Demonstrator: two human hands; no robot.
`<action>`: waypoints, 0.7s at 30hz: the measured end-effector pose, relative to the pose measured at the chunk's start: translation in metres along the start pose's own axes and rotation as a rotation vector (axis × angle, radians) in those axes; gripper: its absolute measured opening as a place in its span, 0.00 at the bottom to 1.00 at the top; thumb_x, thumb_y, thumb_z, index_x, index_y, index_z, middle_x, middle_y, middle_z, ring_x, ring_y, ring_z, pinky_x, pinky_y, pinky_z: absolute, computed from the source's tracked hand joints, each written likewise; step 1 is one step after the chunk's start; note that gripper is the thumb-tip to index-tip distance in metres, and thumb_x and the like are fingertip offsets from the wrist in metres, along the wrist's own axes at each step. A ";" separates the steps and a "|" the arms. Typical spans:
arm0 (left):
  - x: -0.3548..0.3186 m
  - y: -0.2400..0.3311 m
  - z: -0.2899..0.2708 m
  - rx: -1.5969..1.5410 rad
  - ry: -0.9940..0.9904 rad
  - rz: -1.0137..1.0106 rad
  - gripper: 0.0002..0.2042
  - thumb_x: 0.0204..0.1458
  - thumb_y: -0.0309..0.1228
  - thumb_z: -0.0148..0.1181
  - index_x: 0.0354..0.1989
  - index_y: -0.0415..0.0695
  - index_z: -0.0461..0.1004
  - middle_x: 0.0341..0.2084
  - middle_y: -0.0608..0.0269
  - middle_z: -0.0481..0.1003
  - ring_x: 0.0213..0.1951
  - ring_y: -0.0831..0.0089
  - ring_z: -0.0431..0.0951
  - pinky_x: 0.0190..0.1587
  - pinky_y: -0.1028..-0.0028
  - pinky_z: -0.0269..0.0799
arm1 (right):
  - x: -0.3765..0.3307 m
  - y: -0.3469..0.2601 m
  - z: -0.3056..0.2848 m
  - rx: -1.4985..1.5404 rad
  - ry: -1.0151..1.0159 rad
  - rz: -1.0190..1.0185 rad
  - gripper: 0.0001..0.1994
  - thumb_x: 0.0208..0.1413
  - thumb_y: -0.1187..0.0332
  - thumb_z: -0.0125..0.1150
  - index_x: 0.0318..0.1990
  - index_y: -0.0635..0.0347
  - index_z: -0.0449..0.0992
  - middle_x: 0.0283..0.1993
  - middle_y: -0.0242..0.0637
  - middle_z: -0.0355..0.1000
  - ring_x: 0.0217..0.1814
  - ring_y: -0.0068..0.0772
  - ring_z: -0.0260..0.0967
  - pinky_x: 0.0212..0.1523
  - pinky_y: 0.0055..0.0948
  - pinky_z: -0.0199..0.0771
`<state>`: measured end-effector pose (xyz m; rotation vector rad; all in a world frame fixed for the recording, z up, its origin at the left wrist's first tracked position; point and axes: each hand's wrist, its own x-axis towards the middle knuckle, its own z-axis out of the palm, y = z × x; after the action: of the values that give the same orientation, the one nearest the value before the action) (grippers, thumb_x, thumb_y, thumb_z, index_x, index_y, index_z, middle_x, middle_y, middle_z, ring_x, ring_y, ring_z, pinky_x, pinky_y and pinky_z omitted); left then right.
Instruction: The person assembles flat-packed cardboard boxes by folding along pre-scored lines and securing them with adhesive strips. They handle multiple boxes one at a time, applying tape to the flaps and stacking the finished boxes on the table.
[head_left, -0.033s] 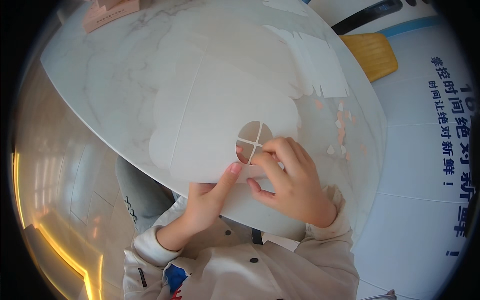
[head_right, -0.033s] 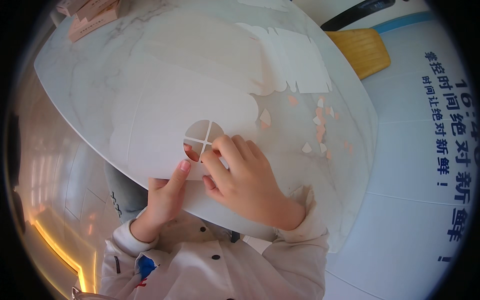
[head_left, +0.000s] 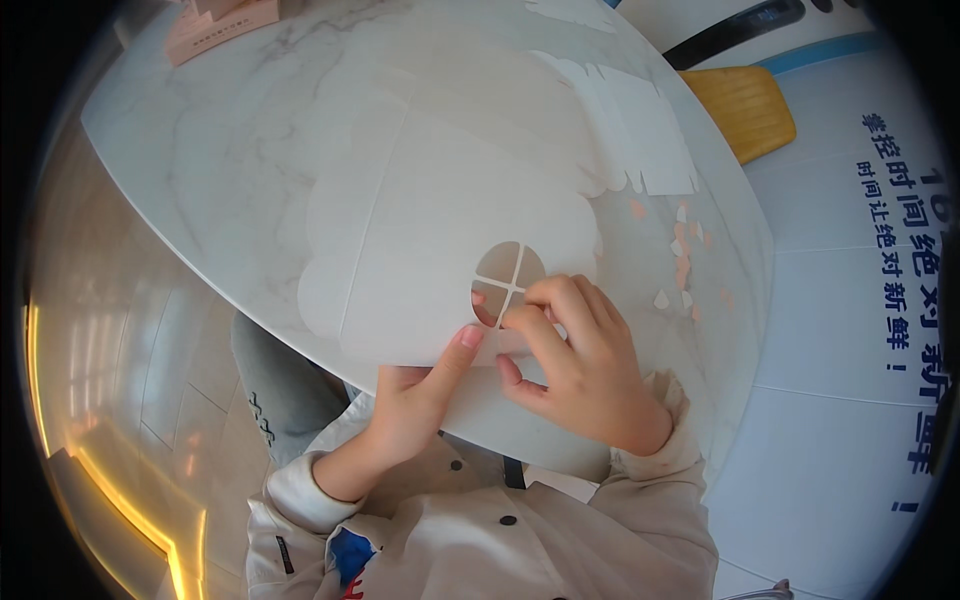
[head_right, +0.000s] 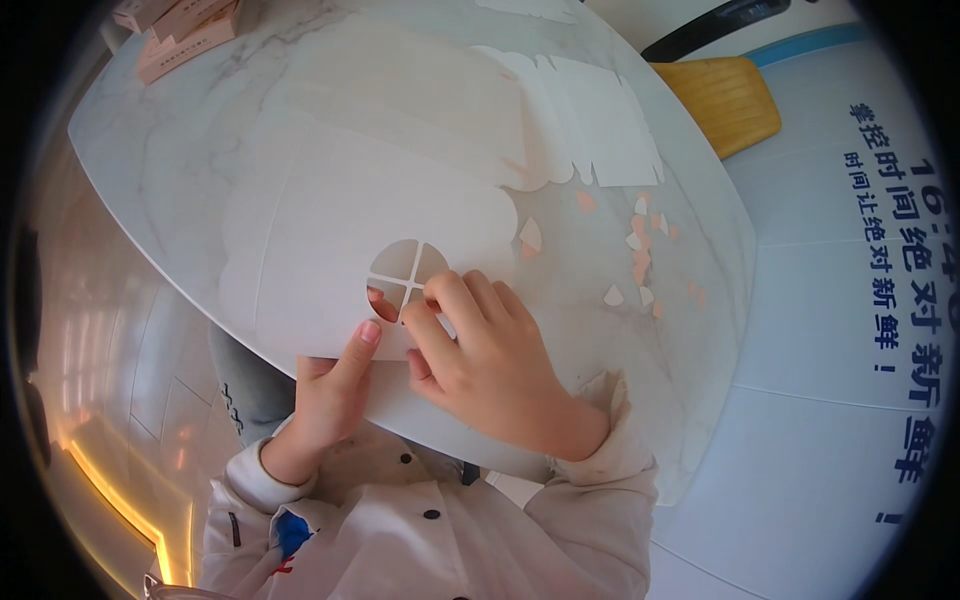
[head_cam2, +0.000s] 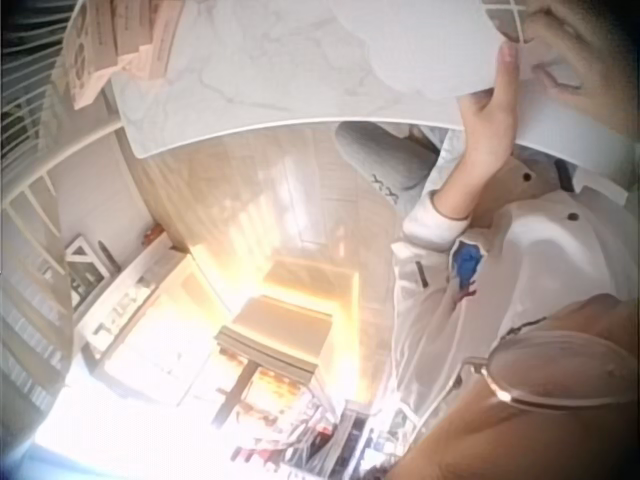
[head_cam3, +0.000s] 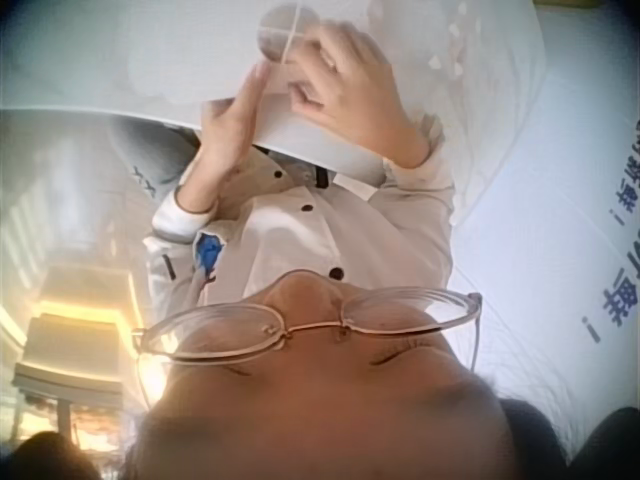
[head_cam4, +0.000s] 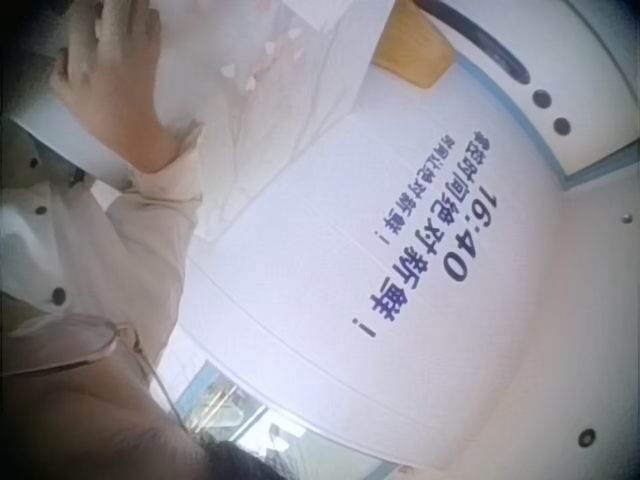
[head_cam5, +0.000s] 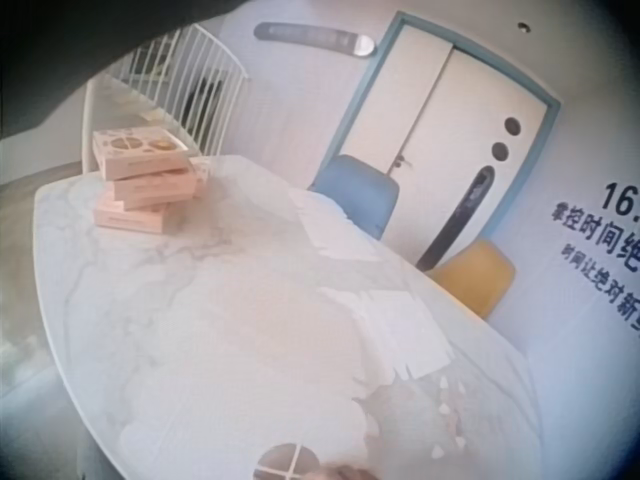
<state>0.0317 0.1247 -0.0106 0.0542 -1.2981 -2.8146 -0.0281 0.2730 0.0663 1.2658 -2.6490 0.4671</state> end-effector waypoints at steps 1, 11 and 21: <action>0.000 0.000 0.000 0.003 0.000 -0.003 0.12 0.64 0.25 0.52 0.54 0.40 0.71 0.45 0.65 0.75 0.48 0.79 0.72 0.52 0.76 0.68 | 0.000 -0.001 0.000 -0.034 0.015 -0.007 0.15 0.34 0.77 0.66 0.34 0.60 0.72 0.34 0.35 0.60 0.32 0.32 0.62 0.29 0.30 0.65; -0.001 0.001 0.002 -0.001 0.039 0.011 0.12 0.65 0.27 0.51 0.55 0.40 0.71 0.46 0.66 0.75 0.47 0.79 0.73 0.50 0.76 0.69 | -0.002 -0.001 0.001 0.078 0.093 0.021 0.14 0.37 0.81 0.65 0.35 0.61 0.72 0.35 0.35 0.61 0.33 0.31 0.66 0.29 0.28 0.70; 0.000 0.003 0.001 -0.079 0.019 -0.029 0.13 0.66 0.27 0.49 0.57 0.40 0.68 0.47 0.64 0.74 0.51 0.73 0.74 0.53 0.72 0.71 | 0.000 0.007 -0.006 0.171 -0.014 0.169 0.17 0.40 0.77 0.72 0.37 0.58 0.70 0.36 0.33 0.65 0.33 0.32 0.70 0.29 0.29 0.70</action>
<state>0.0320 0.1236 -0.0079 0.0979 -1.1901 -2.8786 -0.0339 0.2795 0.0708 1.0942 -2.7915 0.7265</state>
